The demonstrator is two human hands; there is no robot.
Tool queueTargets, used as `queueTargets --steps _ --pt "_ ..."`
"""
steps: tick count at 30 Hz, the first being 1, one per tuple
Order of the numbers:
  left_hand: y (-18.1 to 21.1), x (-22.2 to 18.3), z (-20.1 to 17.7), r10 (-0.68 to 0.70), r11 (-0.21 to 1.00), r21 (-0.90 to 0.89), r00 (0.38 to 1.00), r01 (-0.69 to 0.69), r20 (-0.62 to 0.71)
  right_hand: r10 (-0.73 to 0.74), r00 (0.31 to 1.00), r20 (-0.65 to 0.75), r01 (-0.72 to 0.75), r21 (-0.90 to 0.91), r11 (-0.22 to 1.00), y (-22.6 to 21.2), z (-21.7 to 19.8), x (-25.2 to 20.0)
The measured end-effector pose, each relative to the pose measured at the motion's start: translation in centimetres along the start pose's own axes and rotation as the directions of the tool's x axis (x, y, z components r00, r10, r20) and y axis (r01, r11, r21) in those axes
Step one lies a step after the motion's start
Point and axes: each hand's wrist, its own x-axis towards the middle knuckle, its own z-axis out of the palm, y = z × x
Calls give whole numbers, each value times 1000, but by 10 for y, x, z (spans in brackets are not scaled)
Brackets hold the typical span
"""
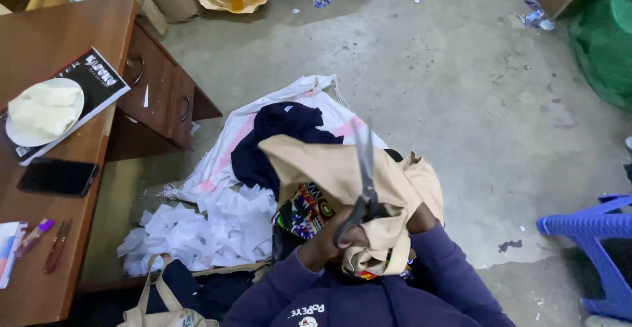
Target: Trimming loose threads from tote bags with scissors and folding dark blue garments for inspection.
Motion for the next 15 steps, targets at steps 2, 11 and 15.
queueTargets --steps 2,11,15 --pt "-52 -5 -27 -17 1000 -25 995 14 -102 -20 998 66 24 -58 998 -10 2 5" --pt "-204 3 -132 -21 942 -334 986 -36 -164 -54 956 287 135 -271 953 -49 14 8" --pt "-193 -29 -151 168 982 161 859 -101 -485 -63 923 380 204 -344 917 -60 31 25"
